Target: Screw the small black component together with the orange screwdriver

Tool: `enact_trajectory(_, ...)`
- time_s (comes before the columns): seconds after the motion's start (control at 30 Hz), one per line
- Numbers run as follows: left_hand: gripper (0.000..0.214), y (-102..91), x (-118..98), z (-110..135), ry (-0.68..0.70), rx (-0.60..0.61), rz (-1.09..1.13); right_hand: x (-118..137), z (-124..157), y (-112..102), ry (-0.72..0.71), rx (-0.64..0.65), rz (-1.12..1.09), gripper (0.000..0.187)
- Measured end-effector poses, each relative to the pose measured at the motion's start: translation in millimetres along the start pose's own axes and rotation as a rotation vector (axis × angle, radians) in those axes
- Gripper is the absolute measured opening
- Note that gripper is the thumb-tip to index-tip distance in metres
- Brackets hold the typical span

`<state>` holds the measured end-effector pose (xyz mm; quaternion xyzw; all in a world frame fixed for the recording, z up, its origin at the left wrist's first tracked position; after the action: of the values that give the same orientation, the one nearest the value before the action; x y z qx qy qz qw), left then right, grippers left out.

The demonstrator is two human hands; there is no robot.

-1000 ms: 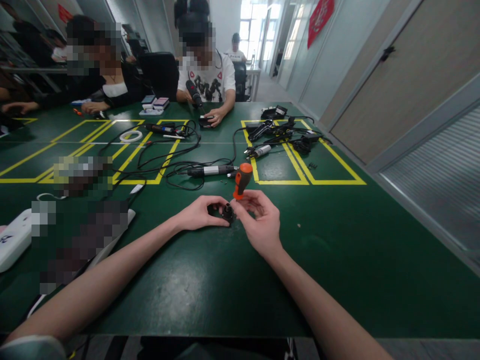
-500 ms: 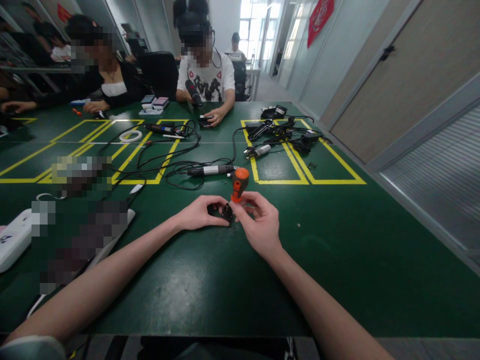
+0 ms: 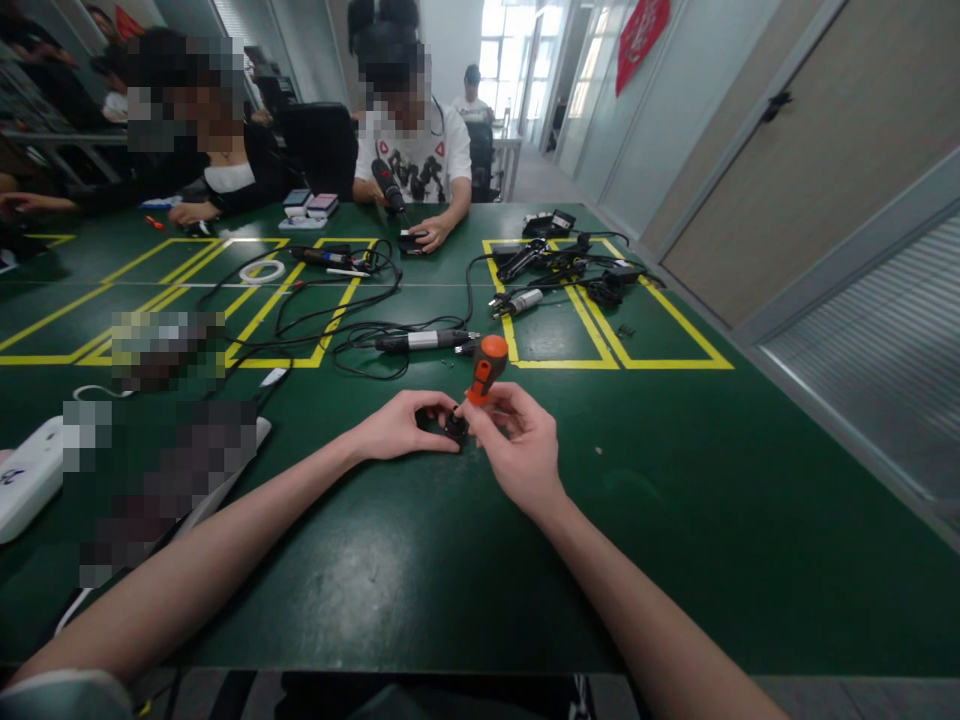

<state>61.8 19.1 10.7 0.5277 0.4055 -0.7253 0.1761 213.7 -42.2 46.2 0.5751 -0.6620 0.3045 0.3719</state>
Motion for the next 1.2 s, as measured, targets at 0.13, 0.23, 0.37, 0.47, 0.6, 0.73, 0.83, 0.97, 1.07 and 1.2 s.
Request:
enact_trajectory(0.13,0.039,0.0,1.1,-0.4,-0.005,-0.002,0.000,-0.5,-0.8,-0.8,-0.024,-0.028,-0.004,0.024)
enact_trajectory(0.23,0.040,-0.3,1.9,-0.7,-0.005,-0.006,0.013,4.9,-2.8,1.1,-0.072,0.015,0.019,0.016)
enact_trajectory(0.37,0.037,0.3,1.0,-0.5,0.002,0.000,0.015,6.1,-2.8,3.6,-0.042,0.063,0.016,0.017)
enact_trajectory(0.47,0.036,0.4,0.0,0.0,0.005,0.003,0.014,2.0,-1.3,2.2,-0.026,0.030,-0.026,0.013)
enact_trajectory(0.6,0.040,-0.4,1.0,0.2,-0.011,-0.005,0.008,-3.4,-0.3,-1.7,-0.035,-0.031,0.007,0.016)
enact_trajectory(0.73,0.042,-0.5,2.2,-0.1,-0.023,-0.003,0.008,0.4,-2.0,-2.9,-0.069,-0.025,0.051,0.011)
enact_trajectory(0.83,0.042,-0.4,2.4,-0.2,-0.022,-0.001,0.020,5.4,-3.6,-1.4,-0.083,0.017,0.077,0.010)
enact_trajectory(0.97,0.041,-0.5,2.3,-0.1,-0.021,-0.004,0.016,6.2,-3.2,0.7,-0.082,0.049,0.051,0.006)
enact_trajectory(1.07,0.040,-0.6,1.0,0.0,-0.015,-0.002,0.014,5.0,-1.9,-0.5,-0.110,0.024,0.073,0.007)
enact_trajectory(1.2,0.040,-0.6,-0.4,0.1,-0.023,0.001,0.006,1.6,-0.5,-4.1,-0.100,-0.030,0.111,0.013)
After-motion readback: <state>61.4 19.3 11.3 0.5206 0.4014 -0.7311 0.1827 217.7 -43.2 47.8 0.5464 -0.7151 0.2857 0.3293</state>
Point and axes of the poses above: each hand's wrist, its own z-axis away from the middle knuckle, its own y-axis out of the palm, x = y × z, the point moved 6 cm from there along -z, towards the middle knuckle, and after that the axes turned 10 degrees about -y, right-handed, at the moved point
